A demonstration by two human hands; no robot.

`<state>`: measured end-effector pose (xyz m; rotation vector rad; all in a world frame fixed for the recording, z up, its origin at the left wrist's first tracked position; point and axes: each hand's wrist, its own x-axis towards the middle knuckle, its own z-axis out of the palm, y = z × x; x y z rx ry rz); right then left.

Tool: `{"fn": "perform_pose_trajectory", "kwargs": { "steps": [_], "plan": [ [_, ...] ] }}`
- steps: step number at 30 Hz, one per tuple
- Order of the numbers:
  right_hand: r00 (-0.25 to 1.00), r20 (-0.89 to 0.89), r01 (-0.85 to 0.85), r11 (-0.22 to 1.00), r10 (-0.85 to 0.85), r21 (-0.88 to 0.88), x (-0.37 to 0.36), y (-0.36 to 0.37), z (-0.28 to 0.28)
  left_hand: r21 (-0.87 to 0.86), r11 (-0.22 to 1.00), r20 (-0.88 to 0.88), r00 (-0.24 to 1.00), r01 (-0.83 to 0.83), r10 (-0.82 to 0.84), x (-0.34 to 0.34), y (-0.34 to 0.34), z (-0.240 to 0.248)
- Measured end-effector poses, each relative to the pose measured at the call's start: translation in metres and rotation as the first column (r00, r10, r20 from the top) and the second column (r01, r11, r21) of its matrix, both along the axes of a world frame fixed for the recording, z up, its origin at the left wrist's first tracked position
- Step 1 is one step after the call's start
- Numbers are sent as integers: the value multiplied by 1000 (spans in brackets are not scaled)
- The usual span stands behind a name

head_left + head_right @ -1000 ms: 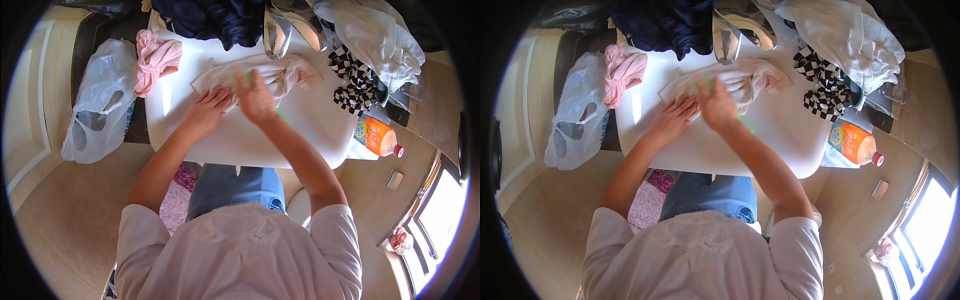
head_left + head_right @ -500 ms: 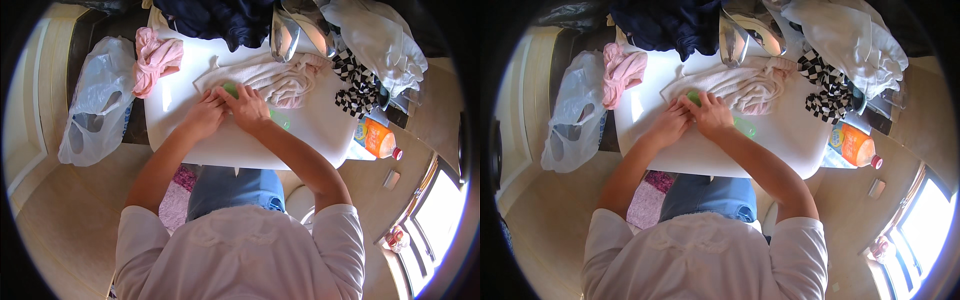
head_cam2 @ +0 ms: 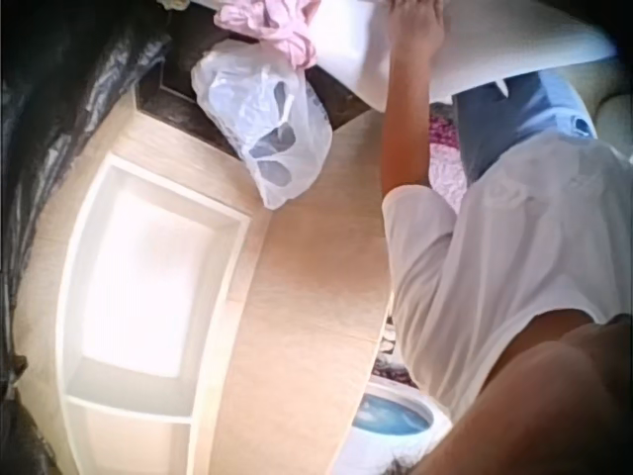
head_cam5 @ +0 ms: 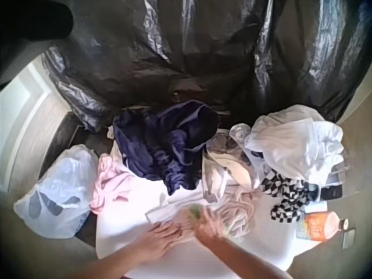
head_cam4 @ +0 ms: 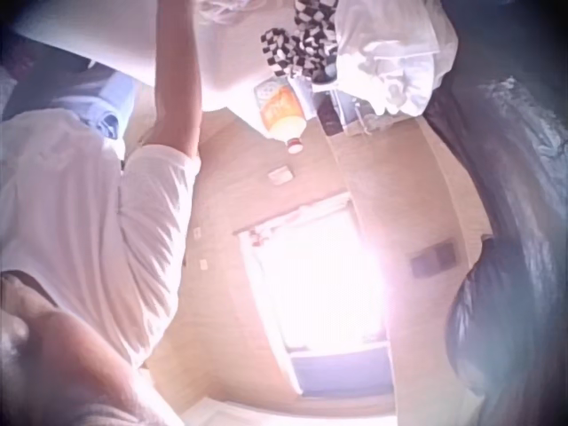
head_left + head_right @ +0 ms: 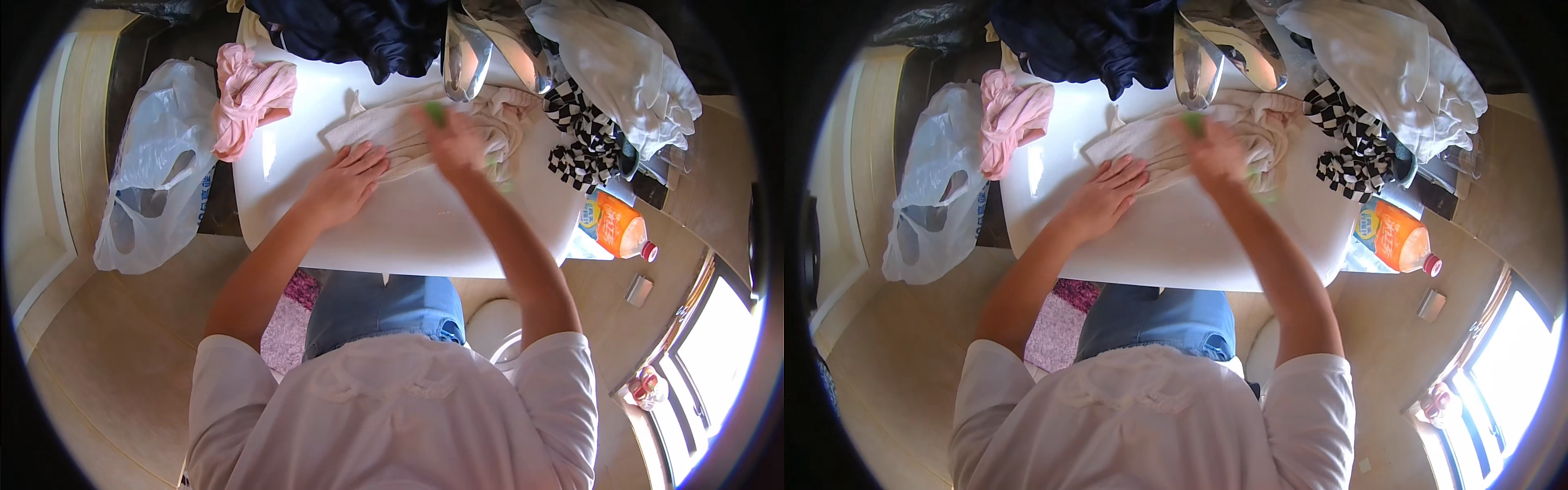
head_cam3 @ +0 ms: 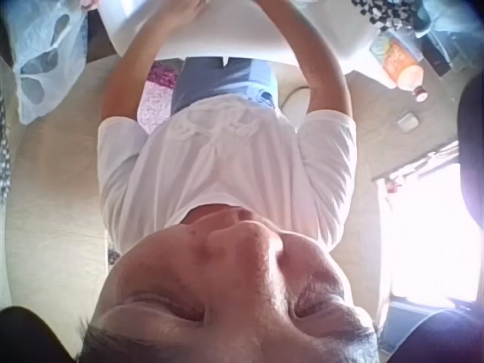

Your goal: The person hand-washes several garments in a bathroom sink using a green brush. They scrub a dark garment, then a light-colored towel, and finally a pink cloth, rinsing each item under running water.

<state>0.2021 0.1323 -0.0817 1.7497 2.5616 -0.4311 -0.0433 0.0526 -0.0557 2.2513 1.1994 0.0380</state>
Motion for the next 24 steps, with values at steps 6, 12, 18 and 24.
{"fn": "perform_pose_trajectory", "kwargs": {
  "steps": [6,12,18,24],
  "plan": [
    [993,-102,-21,952,55,307,-7,-2,-23,-62,998,-45,999,-10,7,7,2,4],
    [998,26,-52,998,51,45,-1,4,-17,-90,996,-37,999,-27,24,5,0,5],
    [998,-22,-58,971,65,231,-21,-1,-15,-73,997,-36,999,-6,3,9,2,3],
    [995,98,-6,997,-2,78,-8,6,-13,-32,998,35,998,-49,50,5,-1,4]
  ]
}}
